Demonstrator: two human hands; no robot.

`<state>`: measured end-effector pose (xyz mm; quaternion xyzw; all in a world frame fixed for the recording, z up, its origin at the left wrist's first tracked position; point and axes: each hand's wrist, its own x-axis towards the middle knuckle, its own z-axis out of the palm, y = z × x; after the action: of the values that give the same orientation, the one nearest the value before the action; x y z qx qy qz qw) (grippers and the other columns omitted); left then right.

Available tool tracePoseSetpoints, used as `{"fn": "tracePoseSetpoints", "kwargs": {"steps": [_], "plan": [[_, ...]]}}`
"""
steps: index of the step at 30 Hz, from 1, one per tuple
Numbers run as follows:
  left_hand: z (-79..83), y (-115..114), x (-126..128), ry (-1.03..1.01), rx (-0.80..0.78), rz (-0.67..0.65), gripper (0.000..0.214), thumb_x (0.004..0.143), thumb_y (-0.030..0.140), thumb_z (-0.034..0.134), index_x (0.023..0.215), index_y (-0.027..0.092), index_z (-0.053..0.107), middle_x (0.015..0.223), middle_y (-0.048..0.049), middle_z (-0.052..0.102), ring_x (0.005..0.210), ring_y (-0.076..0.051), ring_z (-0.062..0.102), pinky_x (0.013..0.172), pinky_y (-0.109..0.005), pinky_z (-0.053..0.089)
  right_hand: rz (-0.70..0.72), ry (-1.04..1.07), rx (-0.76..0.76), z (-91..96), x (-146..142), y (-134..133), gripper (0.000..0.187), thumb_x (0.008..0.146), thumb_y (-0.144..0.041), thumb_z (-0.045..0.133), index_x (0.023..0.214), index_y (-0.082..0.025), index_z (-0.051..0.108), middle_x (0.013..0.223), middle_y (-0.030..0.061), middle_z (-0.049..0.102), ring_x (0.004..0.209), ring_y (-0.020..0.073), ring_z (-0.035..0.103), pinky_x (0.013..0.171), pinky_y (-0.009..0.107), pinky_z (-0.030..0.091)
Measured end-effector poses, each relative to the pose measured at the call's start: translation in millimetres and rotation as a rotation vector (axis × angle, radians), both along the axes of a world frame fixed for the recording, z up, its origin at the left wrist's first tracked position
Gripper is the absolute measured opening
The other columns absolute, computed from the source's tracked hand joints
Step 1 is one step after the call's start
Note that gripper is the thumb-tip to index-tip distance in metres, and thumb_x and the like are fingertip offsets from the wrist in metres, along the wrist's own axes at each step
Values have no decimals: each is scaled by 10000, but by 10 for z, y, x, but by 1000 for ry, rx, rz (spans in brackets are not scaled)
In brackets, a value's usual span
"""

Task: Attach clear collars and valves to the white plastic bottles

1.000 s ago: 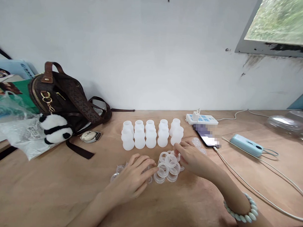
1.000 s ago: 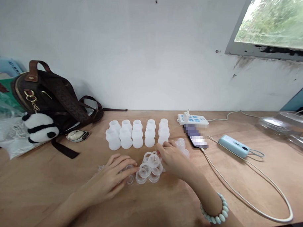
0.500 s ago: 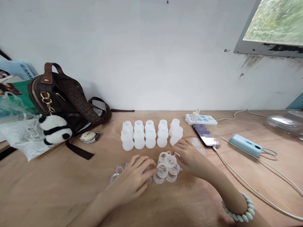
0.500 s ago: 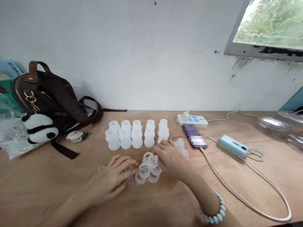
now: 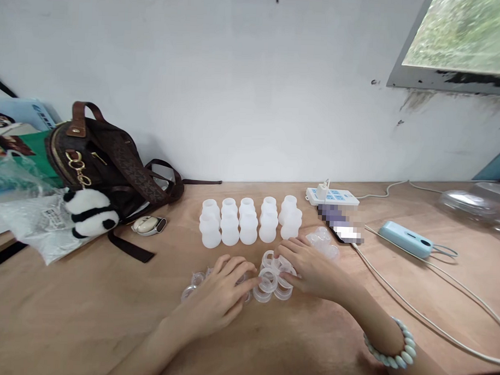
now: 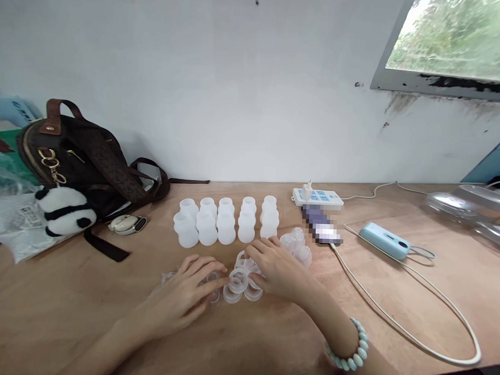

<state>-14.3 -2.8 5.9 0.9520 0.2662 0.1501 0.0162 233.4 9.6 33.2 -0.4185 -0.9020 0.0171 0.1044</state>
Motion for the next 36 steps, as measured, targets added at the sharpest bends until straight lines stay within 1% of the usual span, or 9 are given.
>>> {"fn": "tracePoseSetpoints", "kwargs": {"steps": [6, 11, 19, 23, 26, 29, 32, 34, 36], "plan": [[3, -1, 6, -3, -5, -2, 527, 782, -1, 464, 1246, 226, 564, 1198, -96, 586, 1133, -288, 484, 950, -466, 377, 19, 0, 11, -20, -1, -4, 148, 837, -120, 636, 934, -182, 544, 967, 67, 640, 893, 244, 588, 787, 381, 436], [1, 4, 5, -1, -5, -1, 516, 786, -3, 465, 1241, 218, 570, 1196, -100, 586, 1131, -293, 486, 948, -472, 375, 22, 8, -1, -18, -2, -10, 145, 840, -117, 636, 918, -189, 537, 958, 59, 637, 887, 240, 590, 775, 366, 428], [0, 3, 10, 25, -17, 0, 533, 799, -6, 448, 1273, 217, 545, 1217, -108, 582, 1144, -301, 481, 943, -486, 371, 34, 22, -11, -23, -1, -4, 165, 838, -119, 641, 952, -184, 541, 982, 65, 639, 908, 248, 594, 796, 384, 443], [10, 0, -11, -11, 11, -12, 544, 807, -5, 437, 1293, 220, 527, 1219, -109, 592, 1150, -296, 489, 937, -472, 358, 6, 94, -4, 14, 30, -4, 156, 852, -169, 654, 965, -182, 546, 997, 77, 648, 929, 257, 594, 829, 407, 453], [45, 21, -60, -105, 64, -13, 492, 841, 9, 433, 1279, 212, 531, 1201, -100, 618, 1148, -275, 512, 944, -445, 336, -21, 215, 53, 43, 75, 13, 78, 899, -178, 588, 970, -193, 558, 988, 77, 661, 934, 257, 597, 837, 415, 451], [123, 68, -142, -290, 125, 55, 377, 901, 43, 435, 1204, 218, 574, 1123, -68, 667, 1077, -230, 565, 906, -394, 334, -26, 411, 141, 76, 133, 30, 56, 927, -193, 536, 968, -213, 570, 956, 66, 678, 922, 246, 610, 822, 402, 451], [225, 143, -263, -465, 125, 200, 272, 933, 114, 461, 1106, 231, 635, 1063, -50, 691, 1021, -219, 598, 886, -381, 345, -67, 566, 166, 139, 222, 43, 49, 931, -222, 534, 931, -223, 583, 928, 51, 686, 899, 229, 624, 817, 391, 452], [276, 216, -368, -564, 58, 291, 217, 932, 181, 497, 1053, 234, 669, 1050, -46, 701, 1023, -229, 609, 913, -388, 359, -117, 641, 145, 197, 321, 75, 56, 920, -255, 556, 904, -226, 602, 924, 46, 693, 890, 226, 632, 810, 387, 457], [291, 313, -488, -676, -70, 376, 181, 913, 259, 537, 991, 233, 698, 1023, -40, 717, 1015, -242, 620, 933, -391, 386, -171, 738, 92, 253, 463, 151, 84, 899, -300, 589, 877, -226, 623, 924, 47, 703, 873, 225, 638, 781, 377, 469]]}}
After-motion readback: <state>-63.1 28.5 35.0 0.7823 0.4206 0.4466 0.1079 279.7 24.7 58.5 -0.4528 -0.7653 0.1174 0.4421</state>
